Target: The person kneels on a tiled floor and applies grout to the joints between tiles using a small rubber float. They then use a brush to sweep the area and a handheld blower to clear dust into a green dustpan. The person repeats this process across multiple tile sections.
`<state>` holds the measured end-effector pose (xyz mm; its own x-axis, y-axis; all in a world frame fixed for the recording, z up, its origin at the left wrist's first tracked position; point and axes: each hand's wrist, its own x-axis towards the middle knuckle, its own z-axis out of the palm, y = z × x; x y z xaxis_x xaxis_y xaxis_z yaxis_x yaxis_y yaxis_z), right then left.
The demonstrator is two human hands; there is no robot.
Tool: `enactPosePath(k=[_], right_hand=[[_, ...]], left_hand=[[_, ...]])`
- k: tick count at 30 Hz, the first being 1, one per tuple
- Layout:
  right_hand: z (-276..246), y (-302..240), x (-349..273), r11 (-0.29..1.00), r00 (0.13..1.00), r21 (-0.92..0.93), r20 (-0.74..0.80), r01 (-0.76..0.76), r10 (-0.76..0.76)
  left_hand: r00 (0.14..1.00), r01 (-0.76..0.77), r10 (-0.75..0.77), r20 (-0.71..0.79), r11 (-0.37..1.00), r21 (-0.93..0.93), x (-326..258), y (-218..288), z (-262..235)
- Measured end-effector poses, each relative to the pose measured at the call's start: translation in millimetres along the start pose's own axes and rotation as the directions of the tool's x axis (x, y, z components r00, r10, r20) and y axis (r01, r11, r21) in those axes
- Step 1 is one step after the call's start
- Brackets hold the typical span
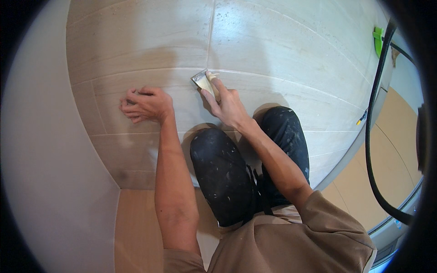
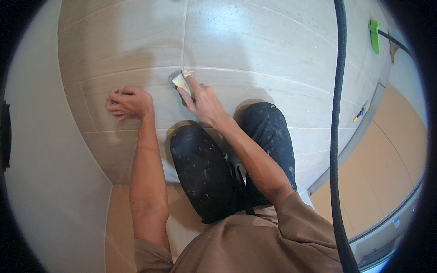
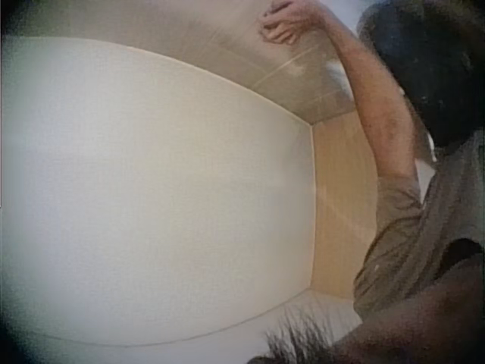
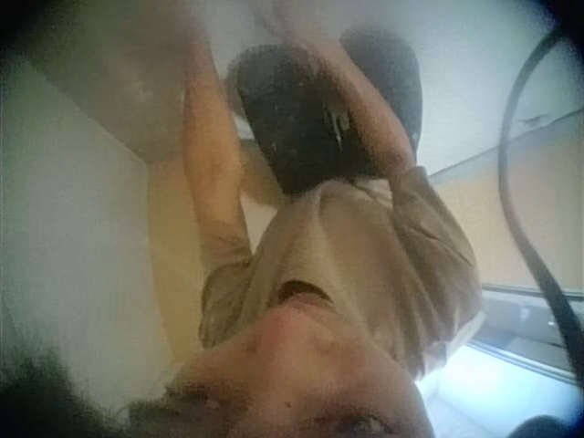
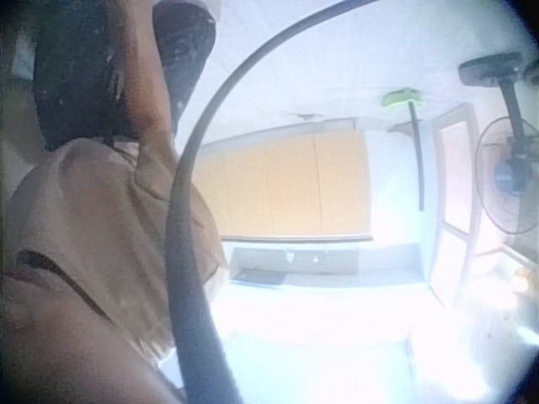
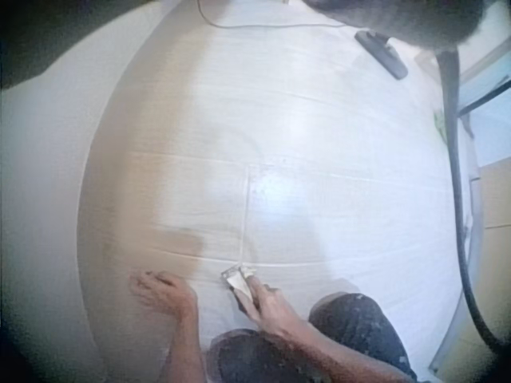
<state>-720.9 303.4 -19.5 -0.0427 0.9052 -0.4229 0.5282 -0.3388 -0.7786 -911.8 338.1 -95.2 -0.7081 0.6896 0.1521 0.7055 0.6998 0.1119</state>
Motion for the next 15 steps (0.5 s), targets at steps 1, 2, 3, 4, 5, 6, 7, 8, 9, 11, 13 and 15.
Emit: enactPosePath(k=[1,2,3,4,5,6,7,8,9,11,13,15], right_hand=[[0.1,-1.2,-0.5,1.000,1.000,0.002,-0.007,0.004,-0.004],[0.4,-2.3,-1.0,1.000,1.000,0.003,-0.013,0.008,-0.008],[1.0,-2.8,-2.4,1.000,1.000,0.003,-0.020,0.009,-0.009],[1.5,-3.4,-2.7,1.000,0.999,-0.017,-0.024,0.022,-0.022],[1.6,-4.0,-1.6,0.999,0.999,-0.038,-0.028,0.035,-0.036],[3.5,-3.3,-1.7,0.997,0.998,-0.057,-0.030,0.046,-0.048],[4.7,-2.8,-1.1,0.996,0.997,-0.061,-0.040,0.066,-0.068],[5.1,-2.2,0.1,0.994,0.995,-0.065,-0.050,0.085,-0.088],[5.0,-1.3,0.6,0.992,0.993,-0.070,-0.058,0.102,-0.106],[4.7,0.8,1.1,0.993,0.997,-0.085,-0.017,0.076,-0.078],[0.9,-2.3,2.4,0.994,0.998,-0.095,0.011,0.058,-0.057],[-2.4,-6.0,2.3,0.994,0.999,-0.100,0.023,0.034,-0.032]], left_hand=[[1.000,-0.002,0.002,-0.003,1.000,-0.005,0.1,0.1,-0.8],[1.000,-0.013,0.013,-0.021,1.000,0.000,0.5,-0.2,-1.5],[0.999,-0.024,0.024,-0.037,1.000,0.004,-0.4,-1.2,-1.2],[0.998,-0.035,0.036,-0.052,0.999,0.009,-1.2,-2.2,-0.7],[0.999,-0.024,0.024,-0.044,1.000,-0.005,-1.1,-2.6,0.7],[0.999,-0.012,0.012,-0.035,1.000,-0.016,-0.1,-3.0,1.1],[1.000,0.000,0.000,-0.026,1.000,-0.027,0.9,-3.3,1.7],[0.999,-0.004,0.003,-0.034,0.999,-0.032,1.4,-3.4,2.3],[0.999,-0.007,0.005,-0.039,0.999,-0.036,0.6,-3.3,3.0],[0.999,-0.010,0.009,-0.034,0.999,-0.038,-0.8,-4.8,2.9],[1.000,-0.007,0.006,-0.020,0.999,-0.040,-0.7,-3.7,0.8],[1.000,0.009,-0.009,-0.001,0.998,-0.064,0.7,-2.2,-0.6]])
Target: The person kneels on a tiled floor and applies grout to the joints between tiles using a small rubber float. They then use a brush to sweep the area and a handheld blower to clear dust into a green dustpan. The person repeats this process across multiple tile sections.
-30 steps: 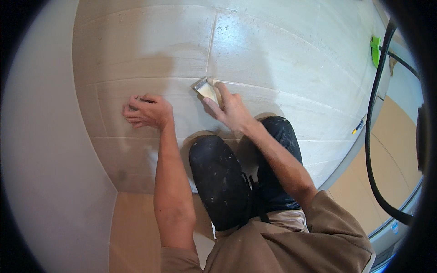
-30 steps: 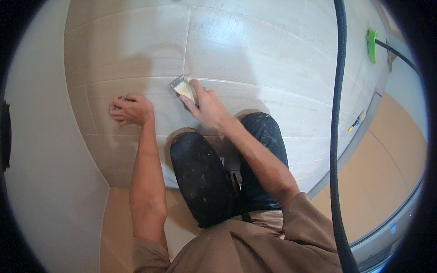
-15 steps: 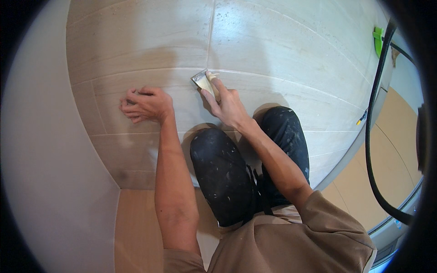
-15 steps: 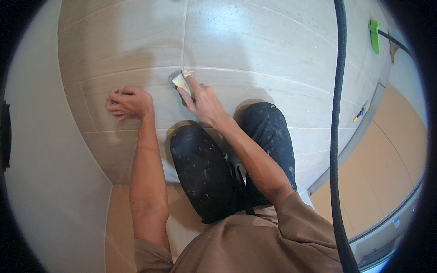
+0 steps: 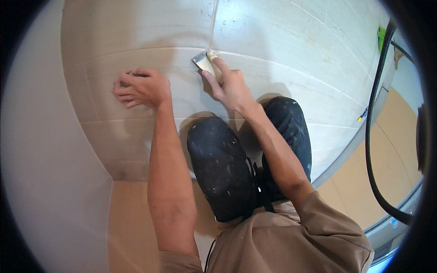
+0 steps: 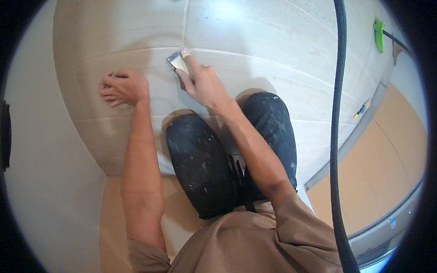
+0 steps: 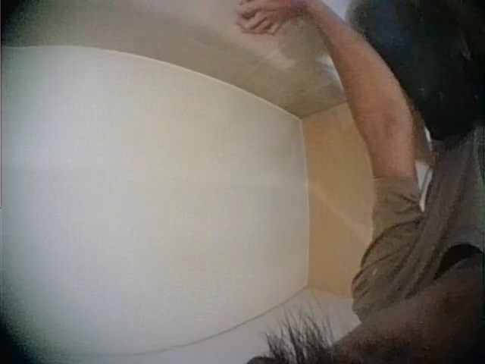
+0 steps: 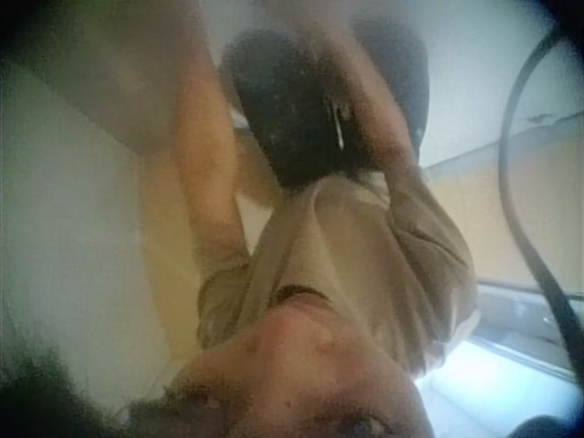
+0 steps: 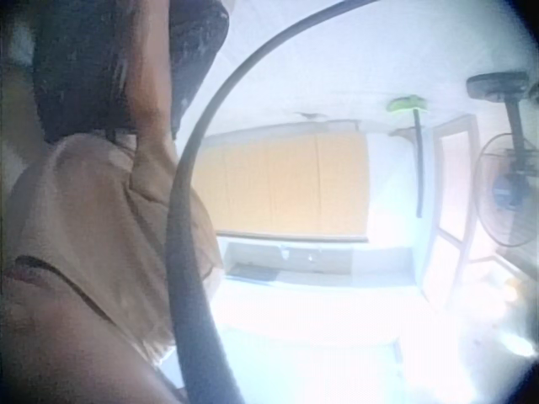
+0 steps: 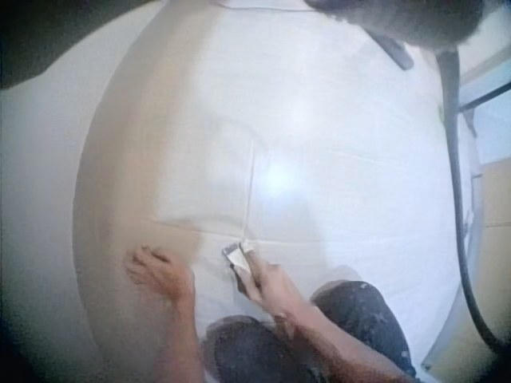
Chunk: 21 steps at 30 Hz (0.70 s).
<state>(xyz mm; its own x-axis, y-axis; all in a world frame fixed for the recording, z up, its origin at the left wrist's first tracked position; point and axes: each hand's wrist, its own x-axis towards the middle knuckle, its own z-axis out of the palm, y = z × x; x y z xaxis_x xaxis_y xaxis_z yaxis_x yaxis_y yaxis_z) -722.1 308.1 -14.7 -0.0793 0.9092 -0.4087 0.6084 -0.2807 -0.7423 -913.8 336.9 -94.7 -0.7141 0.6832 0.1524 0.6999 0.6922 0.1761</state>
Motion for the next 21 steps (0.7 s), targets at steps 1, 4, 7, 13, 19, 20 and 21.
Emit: enactPosePath(k=[1,4,7,13,19,20,21], right_hand=[[-0.1,5.4,2.0,0.998,1.000,0.052,-0.012,0.026,-0.026],[-12.6,14.5,9.2,0.974,0.997,0.224,0.070,-0.028,0.013],[-60.2,-6.9,25.5,0.931,0.946,0.288,0.293,-0.223,0.136],[-79.5,15.4,71.4,0.923,0.956,-0.296,0.231,0.247,-0.182],[-61.7,2.4,85.3,0.806,0.942,-0.502,0.272,0.314,-0.198],[-59.2,1.3,86.3,0.798,0.944,-0.516,0.262,0.311,-0.199],[-58.0,1.6,87.8,0.789,0.948,-0.533,0.251,0.305,-0.197]], left_hand=[[1.000,0.008,-0.008,0.011,1.000,-0.014,-0.2,0.8,-0.3],[1.000,0.010,-0.010,0.001,1.000,0.019,0.7,-3.1,2.3],[1.000,0.015,-0.016,0.014,0.999,0.033,-0.1,-12.3,1.8],[1.000,0.005,-0.005,-0.006,0.999,0.043,0.4,-19.6,4.5],[1.000,0.016,-0.016,-0.006,1.000,0.025,2.2,-25.8,5.7],[1.000,0.017,-0.017,-0.009,1.000,0.021,2.5,-27.6,6.2],[1.000,0.017,-0.017,-0.010,1.000,0.014,2.2,-27.3,5.9]])
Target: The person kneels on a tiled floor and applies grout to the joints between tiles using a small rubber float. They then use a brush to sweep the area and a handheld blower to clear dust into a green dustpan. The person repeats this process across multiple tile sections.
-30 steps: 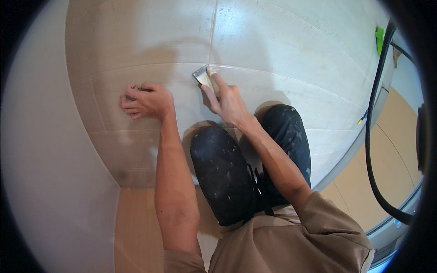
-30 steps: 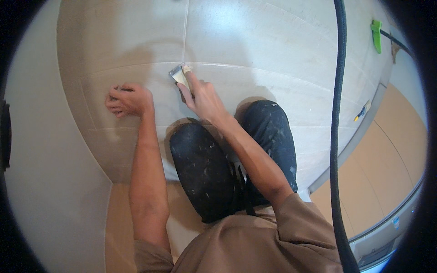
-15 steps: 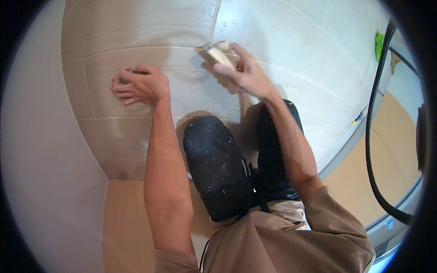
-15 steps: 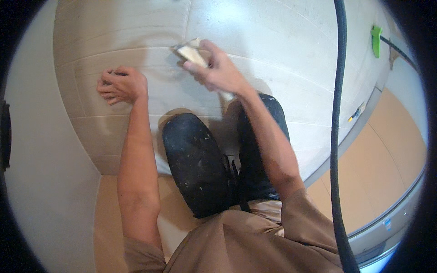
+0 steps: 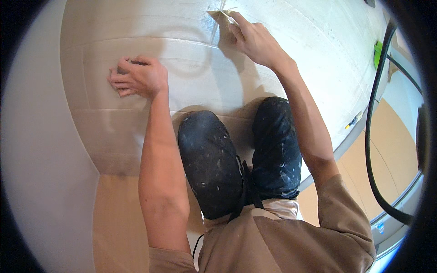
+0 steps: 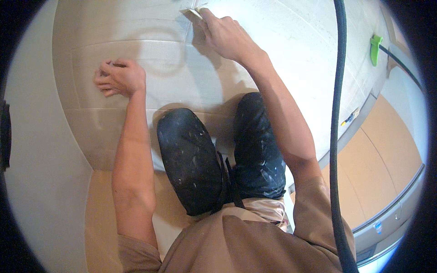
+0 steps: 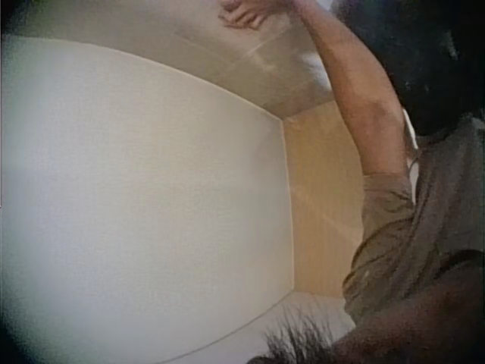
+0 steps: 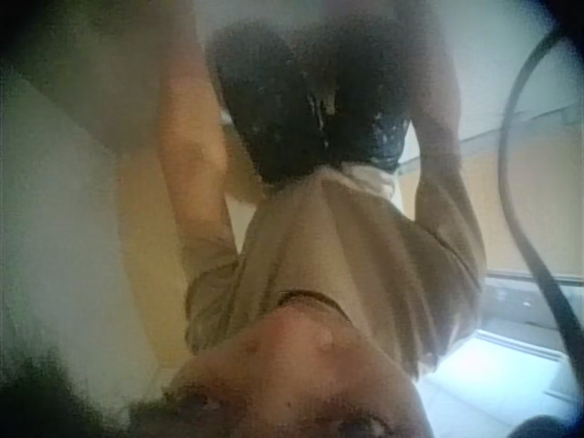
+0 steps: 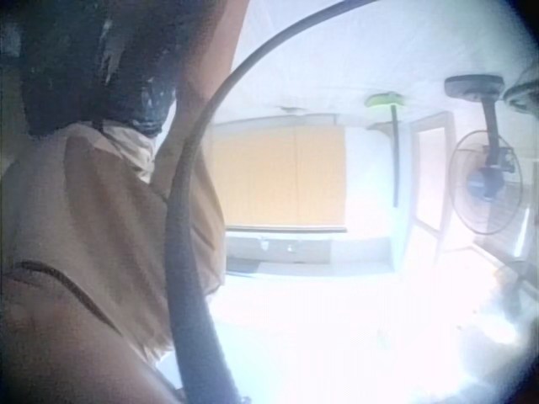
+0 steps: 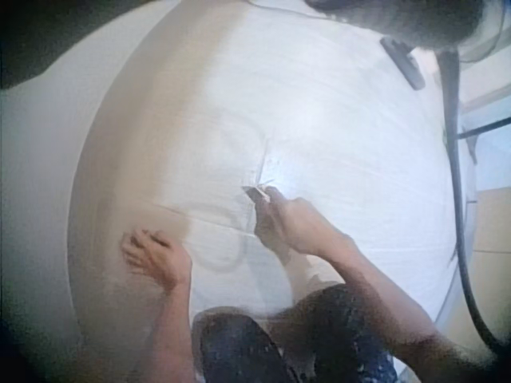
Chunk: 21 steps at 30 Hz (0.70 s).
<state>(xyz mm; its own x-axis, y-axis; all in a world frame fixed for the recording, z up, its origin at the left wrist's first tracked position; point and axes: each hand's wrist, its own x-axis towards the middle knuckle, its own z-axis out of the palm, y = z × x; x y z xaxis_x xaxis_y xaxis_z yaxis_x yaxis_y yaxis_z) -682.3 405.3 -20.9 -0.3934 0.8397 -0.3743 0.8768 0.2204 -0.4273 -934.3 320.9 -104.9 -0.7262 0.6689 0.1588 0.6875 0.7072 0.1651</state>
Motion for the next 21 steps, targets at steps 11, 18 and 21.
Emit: enactPosePath(k=[11,18,21], right_hand=[[-99.1,7.1,57.2,0.896,0.971,-0.396,0.199,0.201,-0.129],[-125.9,-2.4,35.0,0.887,0.951,-0.400,0.286,0.231,-0.118],[-126.9,-15.8,26.7,0.863,0.946,-0.445,0.306,0.239,-0.105]], left_hand=[[0.998,-0.034,0.033,-0.058,0.999,-0.018,-3.2,16.0,-20.3],[0.990,-0.091,0.086,-0.108,0.995,-0.040,-6.6,34.1,-47.1],[0.986,-0.090,0.083,-0.148,0.995,-0.048,-10.3,30.3,-43.5]])
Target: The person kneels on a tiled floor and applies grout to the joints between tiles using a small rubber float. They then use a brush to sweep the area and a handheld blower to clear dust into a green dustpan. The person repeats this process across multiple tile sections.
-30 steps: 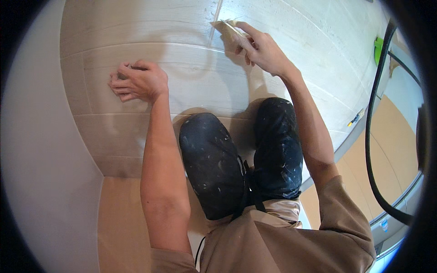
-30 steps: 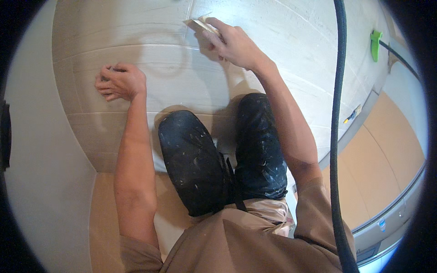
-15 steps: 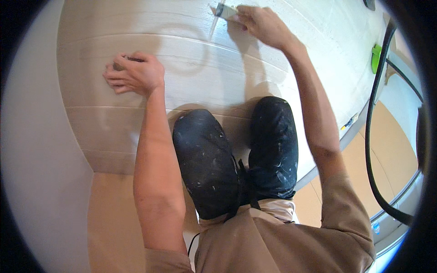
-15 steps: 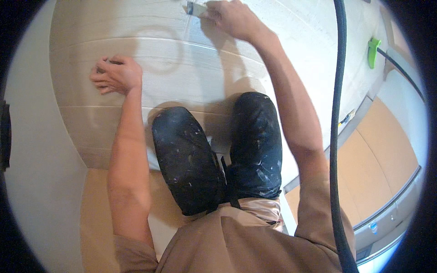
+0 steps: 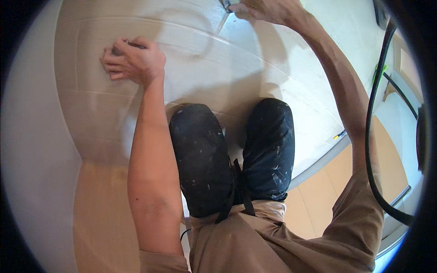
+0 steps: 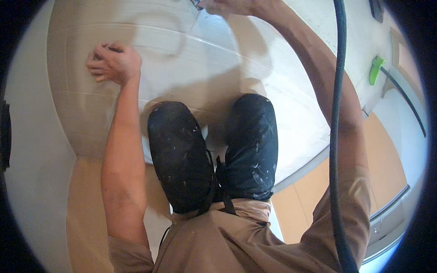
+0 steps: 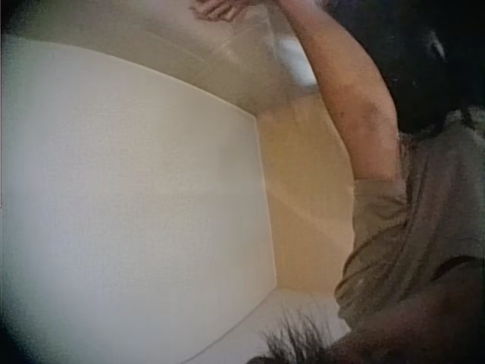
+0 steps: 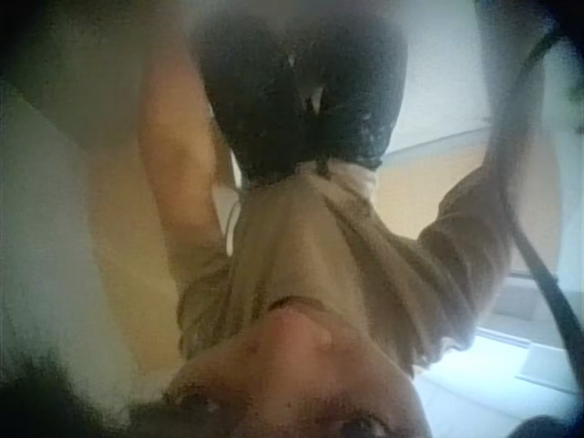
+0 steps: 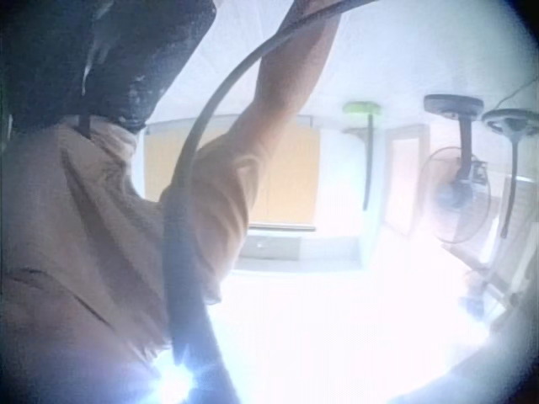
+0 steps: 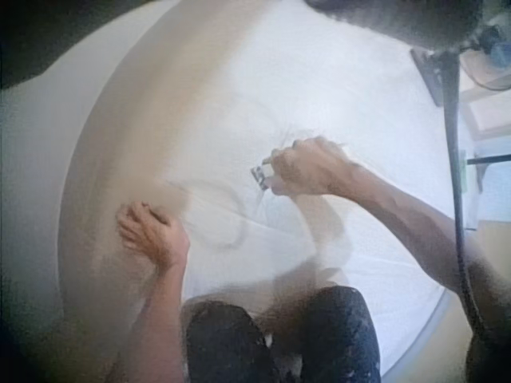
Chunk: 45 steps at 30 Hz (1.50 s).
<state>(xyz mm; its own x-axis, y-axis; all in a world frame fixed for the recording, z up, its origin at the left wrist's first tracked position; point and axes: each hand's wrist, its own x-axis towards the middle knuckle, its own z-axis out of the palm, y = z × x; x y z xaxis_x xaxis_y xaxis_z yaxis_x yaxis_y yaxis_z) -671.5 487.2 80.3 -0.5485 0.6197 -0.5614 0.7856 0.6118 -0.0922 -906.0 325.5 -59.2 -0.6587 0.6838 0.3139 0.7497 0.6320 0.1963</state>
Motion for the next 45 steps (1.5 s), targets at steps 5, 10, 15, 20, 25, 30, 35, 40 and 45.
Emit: enactPosePath(k=[5,10,15,20,25,30,35,40,45], right_hand=[[-2.5,-4.9,-12.5,1.000,0.999,0.020,0.048,0.007,-0.008],[12.3,-7.9,-17.5,0.984,0.988,0.103,0.033,0.148,-0.152],[16.2,-19.5,-14.7,0.975,0.991,0.221,0.124,0.011,-0.040],[18.9,-0.1,-3.4,0.990,0.990,0.033,0.020,0.140,-0.141],[10.1,-0.8,1.8,0.996,0.986,0.067,0.153,0.055,-0.065],[36.9,-6.6,9.5,0.968,0.968,0.044,0.025,0.247,-0.248],[4.6,-6.1,17.4,0.994,0.983,0.097,0.181,-0.050,0.032],[75.5,-3.7,-13.0,0.979,0.995,0.197,-0.097,0.042,-0.023],[127.1,-34.0,-76.8,0.881,0.929,0.471,-0.304,-0.046,0.211]], left_hand=[[0.997,0.029,-0.026,0.076,0.999,-0.036,-11.8,0.9,-19.8],[1.000,-0.005,0.005,-0.027,1.000,-0.010,-14.4,0.6,-9.9],[0.998,0.004,0.000,0.066,0.999,-0.050,-10.9,1.6,-12.8],[0.995,0.023,-0.017,0.096,0.998,-0.061,-10.2,2.0,-17.5],[0.994,0.029,-0.019,0.112,0.995,-0.093,-4.1,11.6,-8.3],[0.998,0.018,-0.017,0.053,1.000,-0.007,-4.0,8.4,-1.5],[0.999,0.026,-0.027,0.028,0.999,0.038,-1.5,-2.5,1.5],[0.985,0.060,-0.052,0.163,0.997,-0.043,-2.4,12.3,0.8],[0.991,0.060,-0.064,0.115,0.997,0.042,-7.4,13.1,17.2]])
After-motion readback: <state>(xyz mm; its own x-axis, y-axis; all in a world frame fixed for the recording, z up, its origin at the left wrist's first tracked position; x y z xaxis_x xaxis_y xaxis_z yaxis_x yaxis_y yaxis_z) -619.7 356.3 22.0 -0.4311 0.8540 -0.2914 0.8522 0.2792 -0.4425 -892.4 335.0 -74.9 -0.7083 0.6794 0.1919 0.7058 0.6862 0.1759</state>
